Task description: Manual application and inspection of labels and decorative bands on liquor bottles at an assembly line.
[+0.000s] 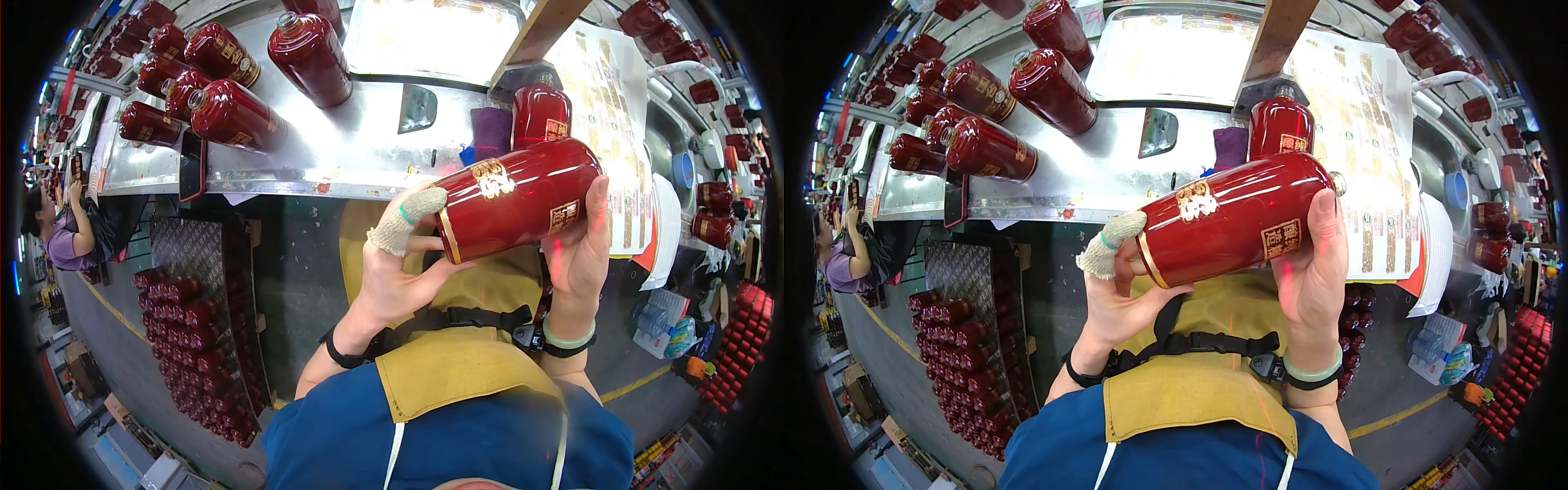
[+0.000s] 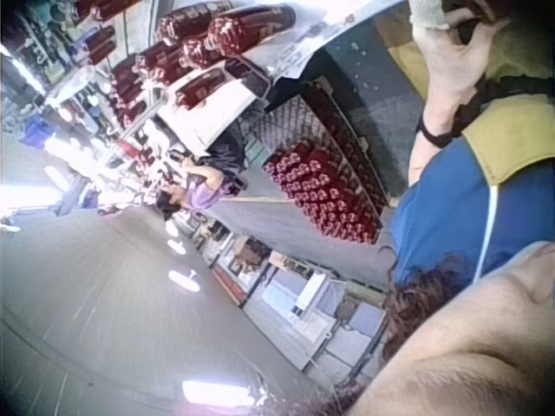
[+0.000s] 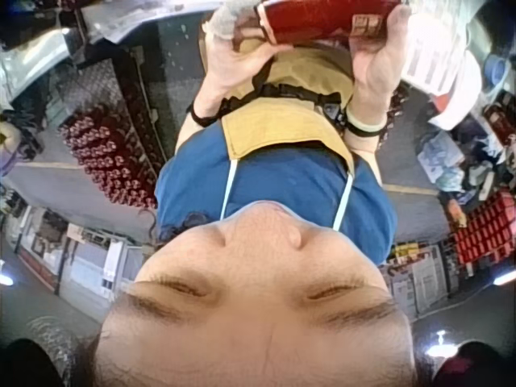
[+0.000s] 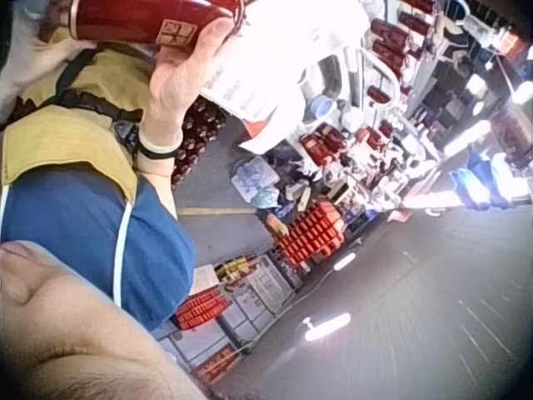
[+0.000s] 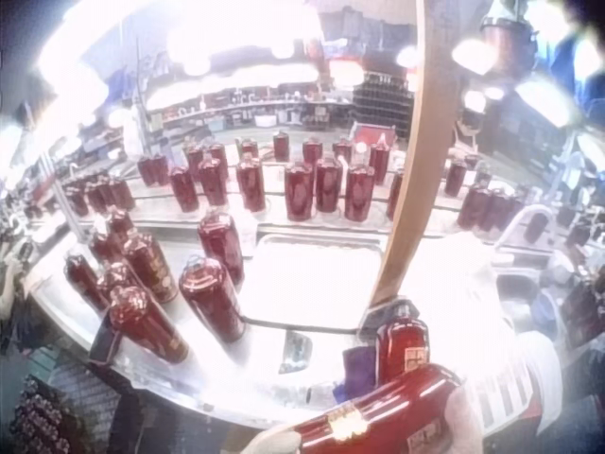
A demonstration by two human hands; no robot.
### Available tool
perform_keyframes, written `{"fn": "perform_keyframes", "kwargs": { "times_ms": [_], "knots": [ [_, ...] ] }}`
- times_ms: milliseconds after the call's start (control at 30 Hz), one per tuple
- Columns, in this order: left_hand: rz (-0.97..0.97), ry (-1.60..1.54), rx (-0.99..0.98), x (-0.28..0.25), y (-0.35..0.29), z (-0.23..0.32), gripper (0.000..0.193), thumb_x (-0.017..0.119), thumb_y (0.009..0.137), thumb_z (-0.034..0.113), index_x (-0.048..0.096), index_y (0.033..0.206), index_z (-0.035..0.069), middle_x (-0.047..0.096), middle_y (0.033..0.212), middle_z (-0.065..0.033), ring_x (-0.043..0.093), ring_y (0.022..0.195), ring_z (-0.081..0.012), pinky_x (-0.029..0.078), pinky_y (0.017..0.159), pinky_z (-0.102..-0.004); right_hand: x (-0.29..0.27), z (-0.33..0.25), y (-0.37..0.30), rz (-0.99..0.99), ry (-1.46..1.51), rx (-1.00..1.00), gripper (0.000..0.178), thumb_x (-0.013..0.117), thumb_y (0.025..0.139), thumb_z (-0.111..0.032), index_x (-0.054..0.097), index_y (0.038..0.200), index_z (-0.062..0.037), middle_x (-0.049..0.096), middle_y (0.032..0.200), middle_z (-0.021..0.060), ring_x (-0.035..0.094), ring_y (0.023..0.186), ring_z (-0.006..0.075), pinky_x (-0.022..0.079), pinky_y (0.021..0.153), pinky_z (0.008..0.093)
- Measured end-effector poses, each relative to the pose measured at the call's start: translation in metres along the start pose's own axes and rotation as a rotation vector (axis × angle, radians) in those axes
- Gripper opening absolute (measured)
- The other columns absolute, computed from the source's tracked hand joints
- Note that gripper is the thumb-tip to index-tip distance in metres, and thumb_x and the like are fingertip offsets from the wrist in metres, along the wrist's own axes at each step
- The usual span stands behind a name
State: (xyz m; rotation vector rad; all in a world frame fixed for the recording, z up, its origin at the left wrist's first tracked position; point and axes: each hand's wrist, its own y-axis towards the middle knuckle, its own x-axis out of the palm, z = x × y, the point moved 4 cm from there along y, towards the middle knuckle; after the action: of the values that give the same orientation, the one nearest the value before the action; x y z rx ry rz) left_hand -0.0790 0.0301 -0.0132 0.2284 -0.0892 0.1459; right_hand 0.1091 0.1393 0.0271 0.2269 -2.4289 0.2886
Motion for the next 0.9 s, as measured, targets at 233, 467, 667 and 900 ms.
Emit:
{"fn": "perform_keyframes", "kwargs": {
  "times_ms": [233, 467, 667, 900],
  "knots": [
    [0.118, 0.014, 0.081, -0.004, -0.006, 0.005, 0.08, 0.081, 0.076, -0.013, 0.043, 0.145, 0.001, 0.047, 0.148, -0.0211, 0.063, 0.123, -0.0299, 0.063, 0.093, -0.0397, 0.016, 0.004, 0.001, -0.019, -0.188, 0.049, 0.044, 0.061, 0.105, -0.022, 0.048, 0.142, -0.0024, 0.064, 0.127, 0.0102, 0.064, 0.114, 0.0191, 0.054, 0.097, 0.0388],
    [0.25, 0.082, 0.163, -0.02, -0.017, 0.0, 0.071, 0.078, 0.077, -0.014, 0.051, 0.14, 0.002, 0.046, 0.149, -0.0216, 0.066, 0.118, -0.0295, 0.065, 0.089, -0.0374, 0.044, 0.022, 0.021, -0.131, -0.17, 0.136, 0.037, 0.061, 0.105, -0.022, 0.052, 0.134, -0.0016, 0.067, 0.12, 0.0097, 0.067, 0.107, 0.0179, 0.056, 0.094, 0.0378],
    [0.368, -0.026, 0.049, -0.031, -0.019, 0.008, 0.07, 0.083, 0.077, -0.01, 0.05, 0.138, -0.004, 0.063, 0.13, -0.0195, 0.072, 0.106, -0.0257, 0.065, 0.087, -0.0355, 0.047, 0.047, 0.04, -0.197, -0.176, 0.253, 0.034, 0.062, 0.104, -0.025, 0.057, 0.128, -0.0017, 0.07, 0.113, 0.0083, 0.069, 0.103, 0.0173, 0.057, 0.093, 0.0376],
    [0.335, 0.1, 0.0, -0.041, -0.023, 0.007, 0.087, 0.085, 0.074, -0.009, 0.038, 0.146, -0.002, 0.052, 0.144, -0.0185, 0.064, 0.122, -0.0283, 0.063, 0.093, -0.0371, 0.044, 0.068, 0.049, -0.269, -0.156, 0.361, 0.036, 0.056, 0.106, -0.033, 0.063, 0.128, -0.0056, 0.072, 0.119, 0.0066, 0.067, 0.11, 0.0172, 0.052, 0.097, 0.0402]
  ]
}}
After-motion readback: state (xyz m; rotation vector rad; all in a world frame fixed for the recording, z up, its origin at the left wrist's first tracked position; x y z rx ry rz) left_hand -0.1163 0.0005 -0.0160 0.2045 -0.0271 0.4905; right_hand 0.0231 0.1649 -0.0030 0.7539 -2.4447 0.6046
